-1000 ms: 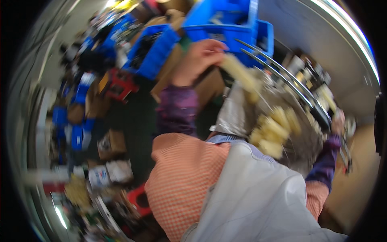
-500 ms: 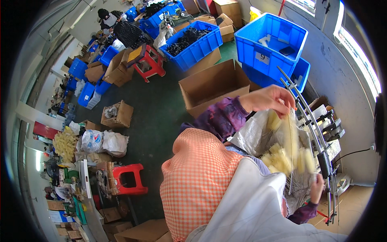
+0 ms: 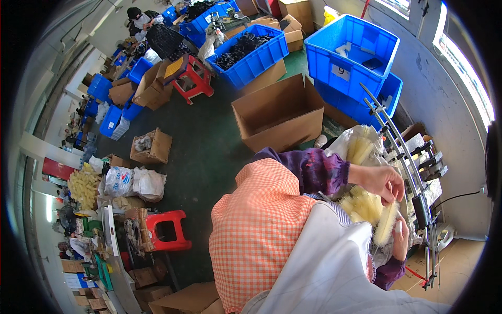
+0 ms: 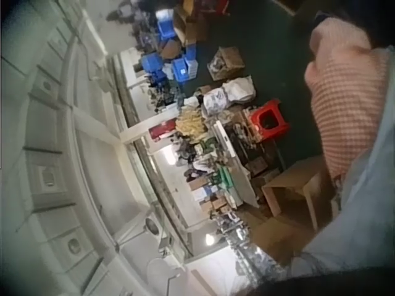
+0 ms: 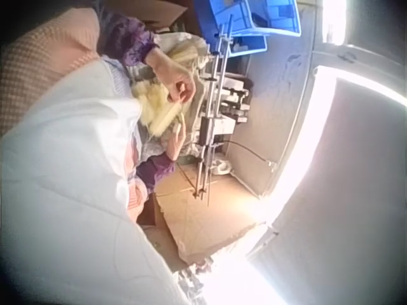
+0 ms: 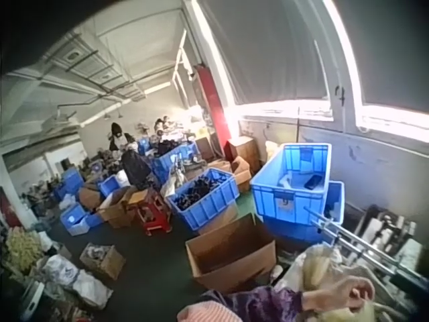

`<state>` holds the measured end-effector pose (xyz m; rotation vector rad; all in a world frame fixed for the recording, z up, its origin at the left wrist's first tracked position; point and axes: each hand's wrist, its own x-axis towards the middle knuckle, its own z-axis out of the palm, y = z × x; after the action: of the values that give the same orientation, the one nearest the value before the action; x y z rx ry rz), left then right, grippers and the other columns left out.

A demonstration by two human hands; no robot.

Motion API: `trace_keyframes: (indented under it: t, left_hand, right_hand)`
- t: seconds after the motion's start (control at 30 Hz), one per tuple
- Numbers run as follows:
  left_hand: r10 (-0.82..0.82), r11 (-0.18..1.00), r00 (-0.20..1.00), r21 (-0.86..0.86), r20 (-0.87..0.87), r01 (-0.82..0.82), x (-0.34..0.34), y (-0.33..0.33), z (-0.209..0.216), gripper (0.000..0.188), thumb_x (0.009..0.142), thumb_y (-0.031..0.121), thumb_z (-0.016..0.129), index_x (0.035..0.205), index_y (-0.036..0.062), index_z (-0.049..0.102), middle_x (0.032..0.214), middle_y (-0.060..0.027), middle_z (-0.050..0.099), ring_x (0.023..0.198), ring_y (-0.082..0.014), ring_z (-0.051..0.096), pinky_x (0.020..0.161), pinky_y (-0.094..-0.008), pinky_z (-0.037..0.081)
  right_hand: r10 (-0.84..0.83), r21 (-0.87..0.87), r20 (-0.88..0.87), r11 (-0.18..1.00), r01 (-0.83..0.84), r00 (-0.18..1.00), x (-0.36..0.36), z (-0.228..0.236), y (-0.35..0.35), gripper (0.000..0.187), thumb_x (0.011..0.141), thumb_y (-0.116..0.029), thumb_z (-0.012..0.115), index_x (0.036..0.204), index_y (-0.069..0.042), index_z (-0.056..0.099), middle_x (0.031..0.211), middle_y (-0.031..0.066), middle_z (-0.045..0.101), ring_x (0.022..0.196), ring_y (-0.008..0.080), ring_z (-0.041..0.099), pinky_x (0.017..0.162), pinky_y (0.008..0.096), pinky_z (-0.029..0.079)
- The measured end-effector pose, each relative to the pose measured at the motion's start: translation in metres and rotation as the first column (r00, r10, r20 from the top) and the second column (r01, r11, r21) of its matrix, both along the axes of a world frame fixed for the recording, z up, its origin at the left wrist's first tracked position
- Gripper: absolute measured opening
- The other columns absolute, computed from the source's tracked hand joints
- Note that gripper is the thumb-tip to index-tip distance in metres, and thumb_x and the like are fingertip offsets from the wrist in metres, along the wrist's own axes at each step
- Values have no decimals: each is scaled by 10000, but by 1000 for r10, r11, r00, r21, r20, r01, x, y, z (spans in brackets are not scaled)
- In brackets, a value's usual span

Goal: The person assembles industrial brushes by gathering bristles from plastic bins and feeding them into an assembly machine.

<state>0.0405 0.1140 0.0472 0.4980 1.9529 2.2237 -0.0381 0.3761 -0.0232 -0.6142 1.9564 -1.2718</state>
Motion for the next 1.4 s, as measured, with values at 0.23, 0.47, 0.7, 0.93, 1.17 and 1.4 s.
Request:
trace_keyframes:
  t: [0.23, 0.47, 0.7, 0.93, 1.17, 1.4]
  left_hand:
    - [39, 993, 995, -107, -97, -49, -3, 25, -22, 134, 743, -16, 598, 876, -4, 586, 757, -46, 608, 676, -98, 587, 606, -221, 471]
    - [132, 785, 970, -577, -202, -227, -22, -25, -35, 360, 743, 215, 649, 997, -26, 563, 992, -153, 585, 855, -214, 590, 760, -322, 470]
    - [491, 148, 831, -916, -260, -374, -65, -78, -151, 591, 765, 326, 604, 1184, -13, 364, 1189, -234, 399, 1063, -428, 439, 914, -452, 369]
    - [504, 254, 838, -892, -209, -375, -70, -81, -166, 417, 744, 201, 630, 1032, -28, 435, 1126, -282, 403, 955, -420, 529, 832, -428, 445]
    - [357, 285, 858, -832, -368, -475, -43, -86, -170, 230, 698, 25, 449, 910, -24, 523, 882, -200, 558, 883, -343, 532, 781, -408, 432]
    - [296, 192, 852, -847, -432, -496, -33, -72, -87, 152, 776, 83, 536, 922, 47, 518, 886, -154, 584, 844, -333, 567, 718, -409, 458]
  right_hand:
    - [111, -357, 371, 934, 31, 922, 34, 31, -35, 412, 831, -368, 543, 1041, -16, 502, 838, 59, 568, 570, 70, 509, 465, 172, 391]
    - [-57, -117, 64, 991, 64, 996, 16, 30, -24, 181, 881, -191, 484, 972, -54, 562, 698, -58, 510, 548, 0, 388, 471, 155, 288]
    - [-188, -93, -116, 980, 178, 975, -10, 2, 20, 160, 880, -125, 475, 941, -35, 592, 725, -64, 503, 571, 2, 367, 484, 170, 273]
    - [-189, -43, -299, 982, 185, 935, -19, -6, 33, 196, 882, -125, 474, 1004, -11, 577, 807, -47, 545, 671, 37, 453, 568, 190, 355]
    - [-277, -65, -638, 949, 308, 718, -65, -15, 32, 224, 842, -114, 507, 1019, 2, 580, 786, 56, 593, 704, 115, 507, 654, 261, 420]
    - [-143, -16, -973, 829, 560, 184, -149, -33, 35, 166, 773, -104, 491, 889, -59, 600, 805, 119, 581, 827, 296, 558, 698, 383, 449]
